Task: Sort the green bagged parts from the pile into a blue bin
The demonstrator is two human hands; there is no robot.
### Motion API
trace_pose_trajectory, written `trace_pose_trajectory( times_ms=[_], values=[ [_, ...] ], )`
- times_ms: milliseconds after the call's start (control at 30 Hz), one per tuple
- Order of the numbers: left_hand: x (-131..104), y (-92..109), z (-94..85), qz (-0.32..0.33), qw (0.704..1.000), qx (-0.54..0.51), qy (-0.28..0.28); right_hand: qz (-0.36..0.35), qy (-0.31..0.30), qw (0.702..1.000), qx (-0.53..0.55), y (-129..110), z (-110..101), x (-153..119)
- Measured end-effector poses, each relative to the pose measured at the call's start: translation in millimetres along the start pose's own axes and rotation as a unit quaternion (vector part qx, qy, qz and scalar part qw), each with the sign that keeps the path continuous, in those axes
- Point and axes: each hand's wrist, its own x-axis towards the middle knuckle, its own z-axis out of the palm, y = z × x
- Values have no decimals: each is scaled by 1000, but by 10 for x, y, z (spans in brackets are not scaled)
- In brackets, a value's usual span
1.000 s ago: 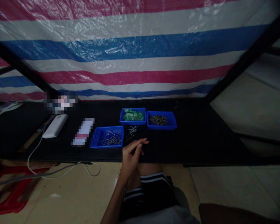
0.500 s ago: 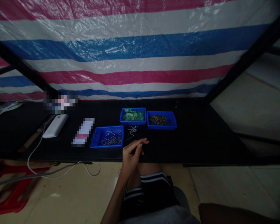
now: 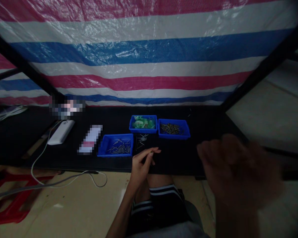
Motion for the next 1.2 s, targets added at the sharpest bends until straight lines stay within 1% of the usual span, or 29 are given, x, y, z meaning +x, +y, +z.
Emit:
trace_pose_trajectory(
  times_ms=[67, 100, 167, 200, 233, 333, 433, 567, 733, 900, 1200],
  values=[
    [21, 17, 22, -7, 1000, 0, -9, 33, 2, 999, -16, 388, 180, 46],
    [36, 23, 34, -9, 1000, 2, -14, 46, -13, 998, -50, 576, 255, 21],
    [77, 29, 53, -8, 1000, 13, -15, 73, -78, 985, -138, 899, 369, -85],
    [100, 27, 58, -5, 1000, 22, -10, 69, -113, 980, -150, 1025, 409, -148],
    [123, 20, 59, -2, 1000, 31, -3, 71, -136, 976, -152, 1127, 439, -203],
    [170, -21, 41, -2, 999, 48, 7, 59, -130, 975, -168, 1321, 491, -287],
    [172, -63, 14, -18, 999, 41, 5, 35, -114, 978, -170, 1408, 506, -272],
    [158, -65, 6, -27, 999, 22, -12, 19, -101, 982, -156, 1443, 499, -251],
    [183, -26, 19, -37, 998, 15, -39, 44, -95, 984, -142, 1443, 484, -246],
    [194, -33, 23, -48, 997, 22, -59, 72, -87, 986, -123, 1451, 475, -219],
    [168, -65, 14, -42, 996, 46, -57, 95, -90, 985, -115, 1470, 474, -214]
  ],
)
